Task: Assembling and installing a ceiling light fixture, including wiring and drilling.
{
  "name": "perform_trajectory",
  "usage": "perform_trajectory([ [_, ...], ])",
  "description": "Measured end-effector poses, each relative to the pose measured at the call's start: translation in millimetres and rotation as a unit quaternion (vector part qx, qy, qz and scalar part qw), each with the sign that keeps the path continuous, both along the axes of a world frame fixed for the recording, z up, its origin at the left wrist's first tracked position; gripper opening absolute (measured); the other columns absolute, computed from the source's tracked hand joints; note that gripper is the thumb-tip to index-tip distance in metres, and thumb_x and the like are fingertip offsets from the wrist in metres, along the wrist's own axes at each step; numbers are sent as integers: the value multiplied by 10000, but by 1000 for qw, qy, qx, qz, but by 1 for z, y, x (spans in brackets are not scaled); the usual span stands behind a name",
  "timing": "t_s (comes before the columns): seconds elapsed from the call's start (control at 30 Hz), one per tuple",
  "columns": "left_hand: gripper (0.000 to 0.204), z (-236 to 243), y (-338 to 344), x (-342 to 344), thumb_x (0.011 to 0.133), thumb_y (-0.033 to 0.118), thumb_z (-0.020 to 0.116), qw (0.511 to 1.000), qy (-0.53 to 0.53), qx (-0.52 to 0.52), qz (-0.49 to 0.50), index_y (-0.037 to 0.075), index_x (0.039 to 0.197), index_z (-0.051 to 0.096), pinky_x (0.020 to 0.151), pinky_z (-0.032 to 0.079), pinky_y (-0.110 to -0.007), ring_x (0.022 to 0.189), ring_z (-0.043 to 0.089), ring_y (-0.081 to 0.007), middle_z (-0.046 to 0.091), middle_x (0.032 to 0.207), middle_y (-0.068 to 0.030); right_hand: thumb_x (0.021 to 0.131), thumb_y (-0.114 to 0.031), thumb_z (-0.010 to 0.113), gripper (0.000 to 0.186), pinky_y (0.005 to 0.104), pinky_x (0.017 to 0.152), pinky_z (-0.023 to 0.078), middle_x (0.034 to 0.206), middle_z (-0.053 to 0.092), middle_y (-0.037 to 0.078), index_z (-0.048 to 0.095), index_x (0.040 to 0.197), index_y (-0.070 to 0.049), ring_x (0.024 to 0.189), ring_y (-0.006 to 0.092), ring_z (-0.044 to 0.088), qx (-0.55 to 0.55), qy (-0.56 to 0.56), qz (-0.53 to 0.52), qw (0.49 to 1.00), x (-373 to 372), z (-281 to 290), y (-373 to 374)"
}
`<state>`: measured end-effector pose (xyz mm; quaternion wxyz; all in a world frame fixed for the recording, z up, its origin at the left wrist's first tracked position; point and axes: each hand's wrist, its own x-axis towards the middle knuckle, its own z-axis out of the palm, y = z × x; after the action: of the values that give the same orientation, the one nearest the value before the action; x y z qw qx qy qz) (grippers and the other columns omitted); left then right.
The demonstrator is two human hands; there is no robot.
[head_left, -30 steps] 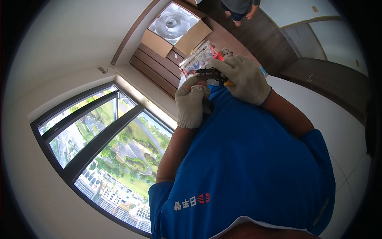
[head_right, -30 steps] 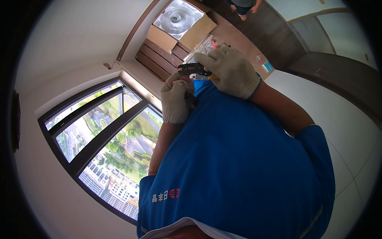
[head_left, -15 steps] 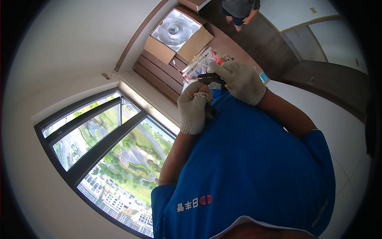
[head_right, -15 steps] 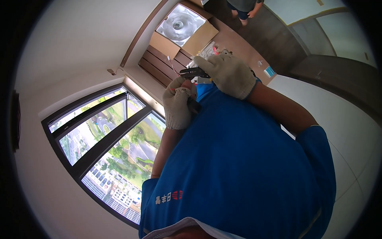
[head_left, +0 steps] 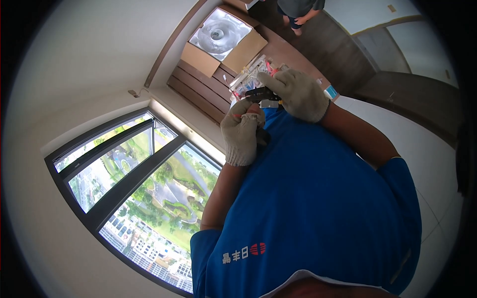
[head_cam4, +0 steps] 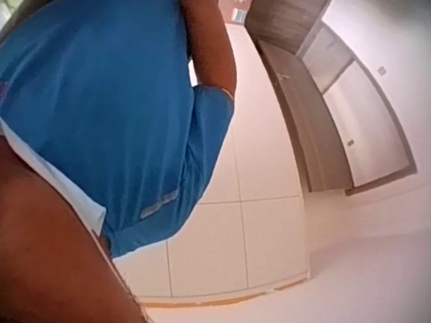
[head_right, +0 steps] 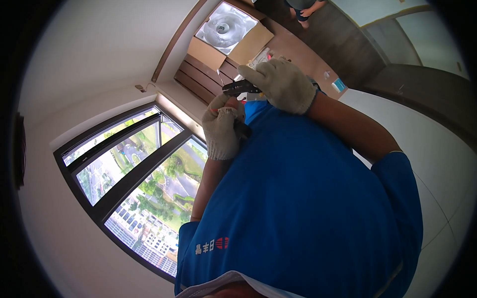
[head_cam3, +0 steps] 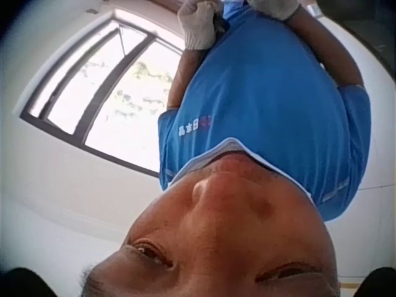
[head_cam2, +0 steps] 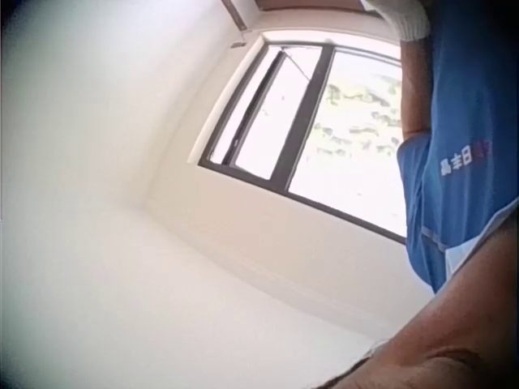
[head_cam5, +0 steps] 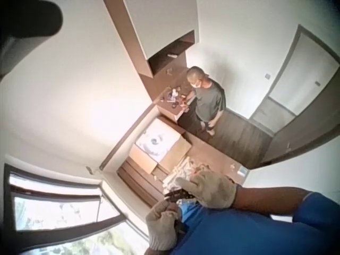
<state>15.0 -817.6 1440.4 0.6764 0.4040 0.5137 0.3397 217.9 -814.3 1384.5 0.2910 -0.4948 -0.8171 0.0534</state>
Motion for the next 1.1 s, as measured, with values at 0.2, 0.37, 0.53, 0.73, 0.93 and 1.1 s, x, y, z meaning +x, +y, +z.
perform_trajectory([
  [0.2,300,12,1,6,916,88,509,999,36,-38,3,-45,1151,639,448,365,-209,557,459,-73,540,716,-17,812,-211,795,669,388,750,522,888,626,46,521,1414,-115,770,222,628,0,16,-7,1000,1,-3,-2],
  [0.37,230,-2,5,-2,1008,220,599,995,24,-75,-57,5,1074,644,453,389,-234,532,473,-60,544,737,13,869,-65,705,542,384,807,586,1032,668,128,569,1394,-65,935,286,687,-188,22,-14,982,1,28,-14],
  [0.53,236,5,5,5,975,234,688,994,-7,-73,-85,9,1033,652,478,403,-234,561,485,-59,552,738,20,912,-91,695,528,398,935,575,1223,670,182,553,1416,-32,1092,301,690,-309,200,8,930,-3,27,-26],
  [0.73,229,-29,4,15,934,193,742,995,57,72,-30,40,808,626,582,421,-256,666,493,-58,576,723,21,945,-156,691,470,407,970,569,1240,682,197,578,1382,-22,1120,300,693,-349,301,13,888,-8,19,-31],
  [0.93,209,-23,5,26,878,99,717,982,93,163,-32,45,744,566,572,398,-282,663,466,-71,523,690,7,950,-192,694,466,390,948,569,1184,704,176,588,1376,-36,1078,283,705,-303,310,-34,900,-12,16,-37],
  [1.1,256,-34,-3,9,850,89,749,958,192,205,-48,50,711,537,555,377,-293,642,468,-85,511,667,-12,1002,-210,638,304,315,786,519,959,661,53,643,1250,-32,817,186,644,-267,273,-165,909,27,-10,-37],
])
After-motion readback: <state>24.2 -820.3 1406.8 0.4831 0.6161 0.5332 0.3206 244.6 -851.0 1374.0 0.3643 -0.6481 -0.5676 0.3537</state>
